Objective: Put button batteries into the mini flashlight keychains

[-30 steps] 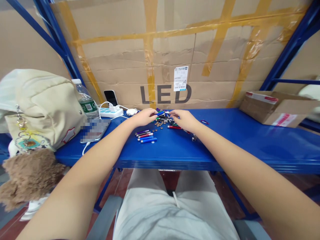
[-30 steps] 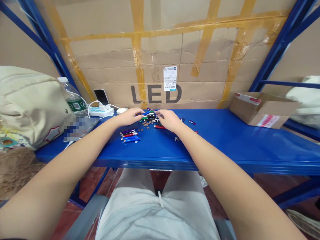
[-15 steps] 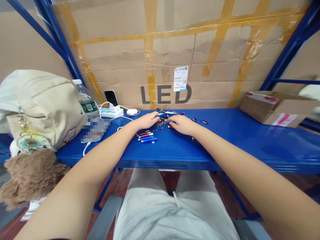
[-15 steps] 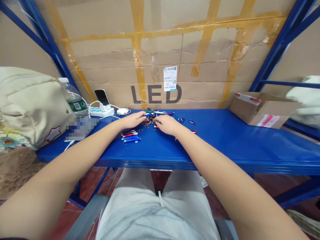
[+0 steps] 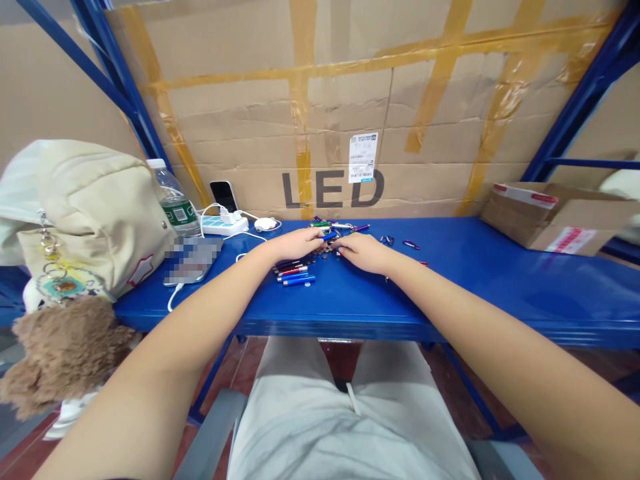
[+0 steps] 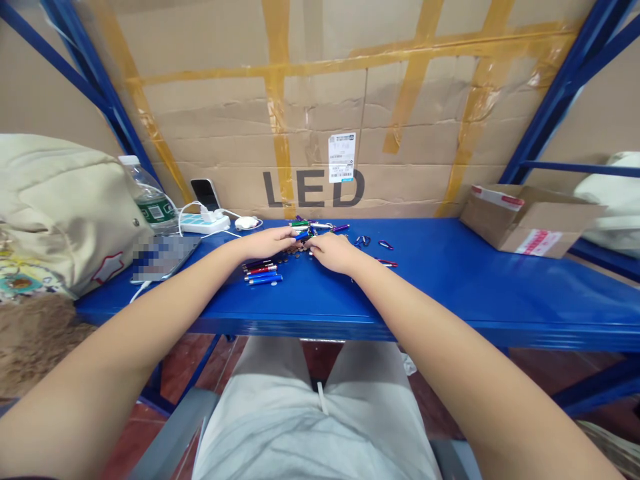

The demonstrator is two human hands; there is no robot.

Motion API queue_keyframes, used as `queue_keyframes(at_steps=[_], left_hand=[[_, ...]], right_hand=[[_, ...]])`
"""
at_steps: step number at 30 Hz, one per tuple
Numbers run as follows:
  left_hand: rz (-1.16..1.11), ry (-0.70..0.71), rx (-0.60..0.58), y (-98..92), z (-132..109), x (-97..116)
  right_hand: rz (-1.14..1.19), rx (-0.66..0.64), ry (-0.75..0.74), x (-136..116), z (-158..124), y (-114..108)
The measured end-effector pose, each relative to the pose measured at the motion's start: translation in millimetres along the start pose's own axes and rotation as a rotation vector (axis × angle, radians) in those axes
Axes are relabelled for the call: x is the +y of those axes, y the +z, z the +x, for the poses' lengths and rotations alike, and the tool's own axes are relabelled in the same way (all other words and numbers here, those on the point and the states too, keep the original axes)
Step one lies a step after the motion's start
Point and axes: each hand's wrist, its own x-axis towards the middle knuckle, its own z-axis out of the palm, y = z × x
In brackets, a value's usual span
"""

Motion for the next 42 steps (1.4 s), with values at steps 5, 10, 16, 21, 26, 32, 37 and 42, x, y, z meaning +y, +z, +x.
queue_keyframes(at_steps=[5, 10, 16, 21, 26, 32, 37, 42], left_hand=[[-0.004, -0.028, -0.063, -6.2, -6, 11], [-0.047, 0.01, -0.103, -10.0, -8, 12], [0.015, 0.06, -0.043, -7.1, -7, 11], [0.076, 0.108, 0.094, 0.6, -3, 5], [0.128, 0.074, 0.202, 3.2, 1, -1], [0.091, 0.098, 0.222, 3.2, 2, -3], [0.028, 0.109, 0.231, 5.2, 2, -3], [0.05, 0.106, 0.251, 7.1, 1, -1]], right_hand=[[0.052, 0.017, -0.063, -9, -6, -6], [0.119, 0.044, -0.059, -11, -10, -8], [0.093, 0.116, -0.057, -7, -8, -2], [0.039, 0.106, -0.008, -8, -8, 3], [-0.032, 0.107, 0.071, -14, -6, 4], [-0.015, 0.126, 0.056, -15, -3, 7], [0.062, 0.155, 0.026, -12, -1, 11], [0.126, 0.193, 0.019, -10, 1, 12]])
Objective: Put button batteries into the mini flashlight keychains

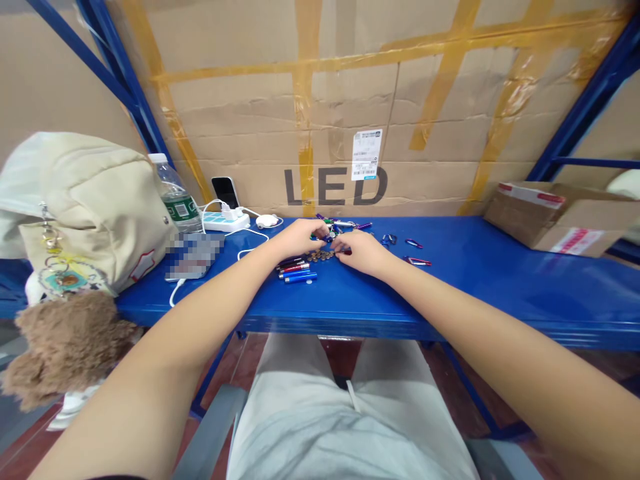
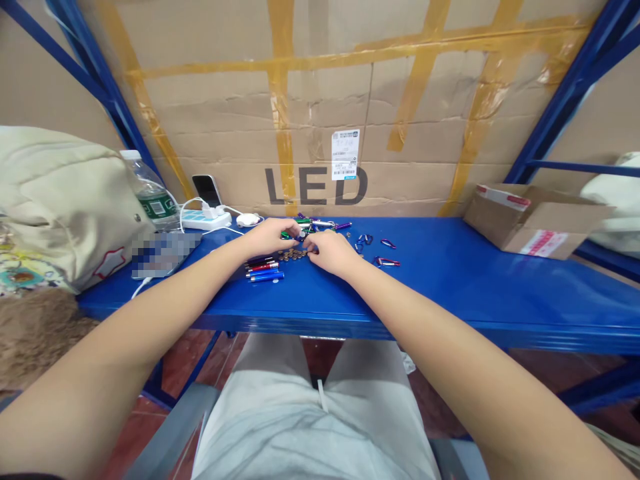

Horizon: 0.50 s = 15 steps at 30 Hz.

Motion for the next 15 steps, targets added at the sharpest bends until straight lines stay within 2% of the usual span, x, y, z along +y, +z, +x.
queue_keyframes(at_steps=[7, 15], left_hand=[[0.018, 0.022, 0.014, 1.0, 0, 0], [-0.046, 0.06, 0.028, 0.8, -1, 3]], right_hand=[[0.042, 0.287, -0.044, -8, -2, -15], [0.031, 0.356, -0.229, -11, -2, -18]])
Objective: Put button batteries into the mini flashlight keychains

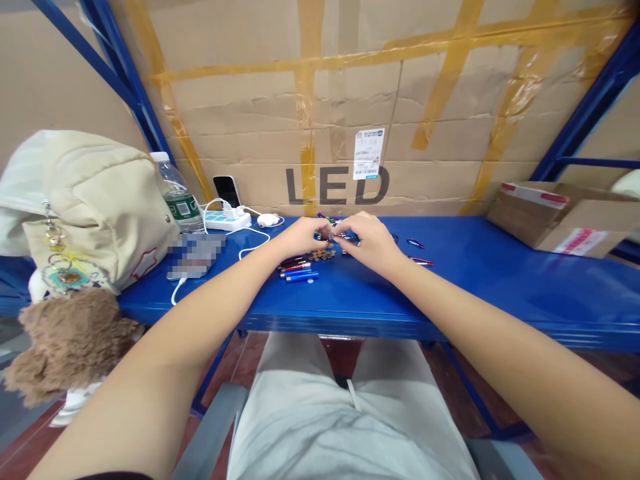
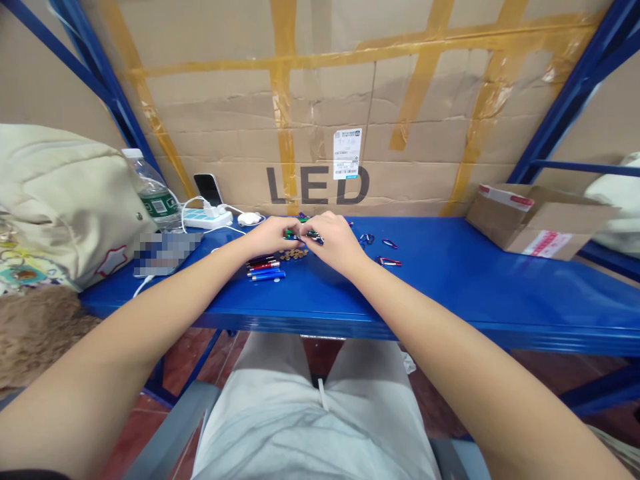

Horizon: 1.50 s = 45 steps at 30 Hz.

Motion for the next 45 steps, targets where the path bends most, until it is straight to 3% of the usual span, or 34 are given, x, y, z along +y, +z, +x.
queue_keyframes(at_steps=[11, 16, 22, 28, 33, 40, 45], left_hand=[[0.006, 0.035, 0.01, -0.3, 0, 5], [0.004, 0.021, 0.011, -0.4, 0, 0], [0.058, -0.02, 0.008, -0.8, 1, -14], [0.112, -0.003, 0.033, 0.6, 3, -19], [0.125, 0.007, 0.025, 0.8, 3, -20], [0.123, 0.01, 0.0, -0.5, 2, -19], [0.1, -0.009, -0.027, 0.0, 1, -18]], right_hand=[[0.032, -0.02, -0.046, -3, 1, -2], [0.008, -0.048, 0.032, 0, 1, -1], [-0.04, -0.216, 0.207, 5, -2, 5], [-0.017, -0.362, 0.148, 8, -4, 13], [-0.003, -0.359, 0.1, 15, -6, 18], [0.049, -0.385, 0.16, 19, -7, 18], [-0.026, -0.257, 0.155, 9, -6, 9]])
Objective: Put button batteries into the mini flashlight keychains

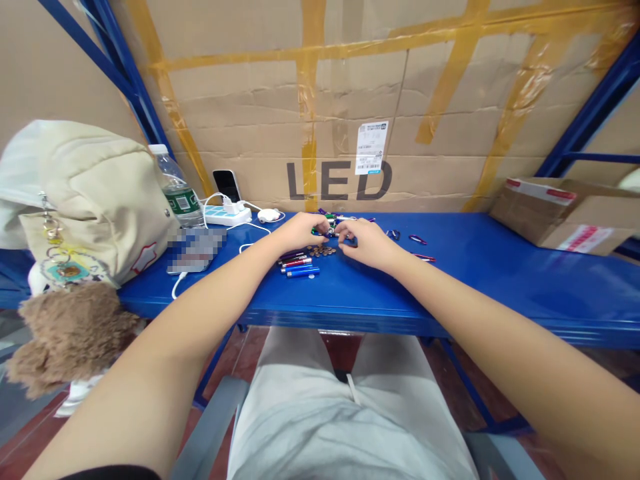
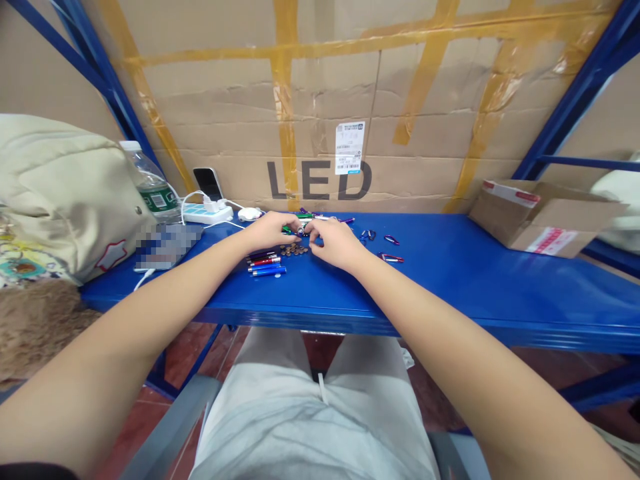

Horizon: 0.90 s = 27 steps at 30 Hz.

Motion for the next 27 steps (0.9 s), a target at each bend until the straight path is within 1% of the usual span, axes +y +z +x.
queue_keyframes(at_steps=[2, 4, 8, 14, 17, 23, 25, 27], left_hand=[[-0.015, -0.014, -0.005, 0.5, -0.3, 0.1], [-0.03, -0.019, -0.006, 1.0, -0.4, 0.1], [-0.044, -0.004, -0.012, 0.9, -0.4, 1.7], [0.015, 0.024, -0.015, -1.0, -0.9, 6.0], [0.014, 0.038, -0.034, -0.8, -0.7, 6.1], [0.02, 0.021, -0.024, -0.5, -0.5, 3.9], [0.007, 0.002, -0.019, -1.4, -0.7, 5.1], [-0.002, -0.012, -0.014, -2.6, -0.9, 7.8]], right_hand=[[-0.04, 0.051, -0.034, -2.4, -0.1, -3.1], [-0.063, 0.067, -0.059, -3.3, 0.2, -4.6], [-0.12, 0.038, -0.062, -2.8, 0.7, -5.4], [-0.184, 0.001, -0.054, -2.7, -0.4, -5.8], [-0.178, 0.003, -0.044, -2.6, -0.8, -5.1], [-0.146, -0.012, -0.046, -1.0, -1.0, -5.7], [-0.106, 0.022, -0.045, 0.1, -0.2, -6.1], [-0.039, 0.102, -0.024, 1.1, 1.0, -6.5]])
